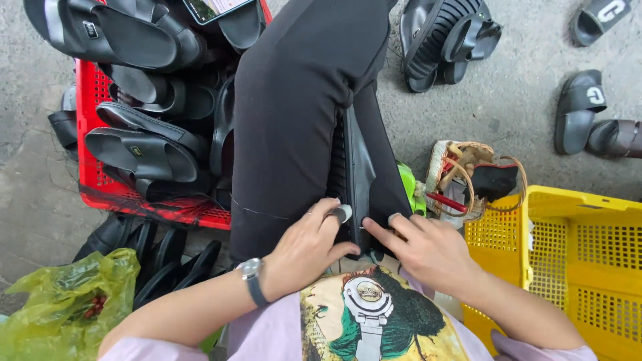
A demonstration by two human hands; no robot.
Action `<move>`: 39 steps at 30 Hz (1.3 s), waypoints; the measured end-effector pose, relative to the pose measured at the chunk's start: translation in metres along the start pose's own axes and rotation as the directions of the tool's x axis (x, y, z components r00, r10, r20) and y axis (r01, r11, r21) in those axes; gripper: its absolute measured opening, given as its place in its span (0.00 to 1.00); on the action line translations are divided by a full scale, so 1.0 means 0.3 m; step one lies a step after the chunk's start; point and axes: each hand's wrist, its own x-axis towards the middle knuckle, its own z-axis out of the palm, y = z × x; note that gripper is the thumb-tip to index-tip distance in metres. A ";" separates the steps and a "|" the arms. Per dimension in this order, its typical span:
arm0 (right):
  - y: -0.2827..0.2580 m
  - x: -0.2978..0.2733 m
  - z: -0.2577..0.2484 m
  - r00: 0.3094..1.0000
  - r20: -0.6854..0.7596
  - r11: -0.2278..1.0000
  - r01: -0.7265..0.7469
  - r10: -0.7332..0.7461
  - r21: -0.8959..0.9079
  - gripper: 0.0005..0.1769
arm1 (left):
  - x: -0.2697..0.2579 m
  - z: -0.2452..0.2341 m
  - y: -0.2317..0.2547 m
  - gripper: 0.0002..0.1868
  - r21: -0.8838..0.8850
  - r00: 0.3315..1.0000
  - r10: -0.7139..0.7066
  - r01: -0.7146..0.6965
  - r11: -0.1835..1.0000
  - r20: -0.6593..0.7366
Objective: Hand-sewing the sole of a black sandal using a needle and thread while sitting on the ground.
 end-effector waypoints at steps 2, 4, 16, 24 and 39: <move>-0.005 0.007 0.014 0.999 -0.018 0.998 0.031 -0.032 -0.046 0.23 | 0.000 0.023 0.009 0.28 -0.045 0.997 -0.080 0.080 0.996 -0.003; -0.005 -0.017 0.071 0.998 -0.047 0.999 0.035 -0.037 -0.032 0.25 | -0.005 0.026 0.009 0.29 -0.043 0.996 -0.083 0.083 0.996 -0.010; -0.048 0.062 0.108 0.962 -0.259 0.961 -0.013 0.087 0.275 0.10 | 0.012 -0.007 -0.003 0.28 -0.061 0.998 -0.036 0.033 0.998 -0.047; -0.033 0.047 0.075 0.973 -0.197 0.862 -0.007 0.124 0.507 0.12 | 0.006 -0.129 0.037 0.09 -0.814 0.965 -0.214 0.246 0.526 0.153; 0.066 -0.060 -0.053 0.925 0.359 0.984 -0.162 0.124 0.076 0.35 | 0.071 -0.031 0.047 0.15 -0.055 0.998 0.014 -0.018 0.998 -0.069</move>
